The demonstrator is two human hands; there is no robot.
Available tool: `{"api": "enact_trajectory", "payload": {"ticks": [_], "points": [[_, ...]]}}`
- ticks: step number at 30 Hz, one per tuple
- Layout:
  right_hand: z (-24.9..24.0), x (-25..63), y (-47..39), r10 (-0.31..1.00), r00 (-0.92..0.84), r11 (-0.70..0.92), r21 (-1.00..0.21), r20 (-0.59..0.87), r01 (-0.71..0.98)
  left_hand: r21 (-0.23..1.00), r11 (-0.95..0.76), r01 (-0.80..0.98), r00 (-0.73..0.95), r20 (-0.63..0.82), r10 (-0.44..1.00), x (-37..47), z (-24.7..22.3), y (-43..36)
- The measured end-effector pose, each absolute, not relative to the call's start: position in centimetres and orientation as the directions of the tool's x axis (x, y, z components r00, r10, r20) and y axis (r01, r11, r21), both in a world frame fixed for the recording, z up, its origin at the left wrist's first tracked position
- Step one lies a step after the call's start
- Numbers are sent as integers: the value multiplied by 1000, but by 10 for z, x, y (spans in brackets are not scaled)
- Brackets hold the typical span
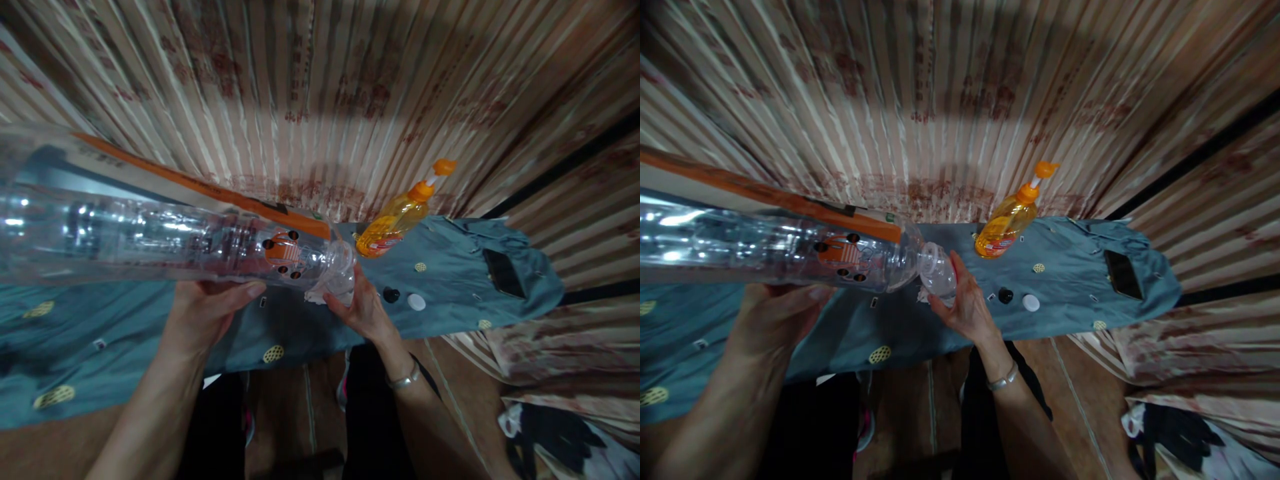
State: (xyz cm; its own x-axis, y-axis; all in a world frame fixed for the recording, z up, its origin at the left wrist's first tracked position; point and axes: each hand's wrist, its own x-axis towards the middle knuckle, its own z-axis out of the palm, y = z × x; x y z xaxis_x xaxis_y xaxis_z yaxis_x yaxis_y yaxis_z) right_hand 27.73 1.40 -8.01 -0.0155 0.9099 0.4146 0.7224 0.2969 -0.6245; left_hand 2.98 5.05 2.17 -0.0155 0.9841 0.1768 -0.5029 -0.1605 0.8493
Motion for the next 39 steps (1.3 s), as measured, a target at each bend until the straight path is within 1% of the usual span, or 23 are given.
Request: {"api": "enact_trajectory", "payload": {"ticks": [6, 11, 19, 26, 32, 36, 39], "points": [[-81, 277, 14, 904, -15, 297, -603, 427, 740, 851, -168, -497, -16, 184, 983, 28, 22, 50], [-82, 277, 14, 900, -20, 301, -587, 436, 751, 865, -154, -477, -27, 161, 987, 27, 20, 50], [-83, 278, 15, 903, -26, 299, -586, 428, 753, 851, -174, -495, -12, 194, 981, 28, 20, 51], [-80, 279, 15, 909, -30, 300, -603, 416, 739, 875, -139, -464, -30, 141, 990, 27, 20, 49], [-79, 279, 14, 914, -19, 289, -617, 405, 732, 870, -173, -462, -1, 194, 981, 26, 21, 49], [-81, 279, 14, 913, -28, 294, -611, 406, 735, 872, -170, -458, -4, 190, 982, 26, 20, 49], [-84, 280, 14, 901, -39, 312, -584, 432, 749, 874, -161, -458, -4, 179, 984, 26, 20, 49]]}}
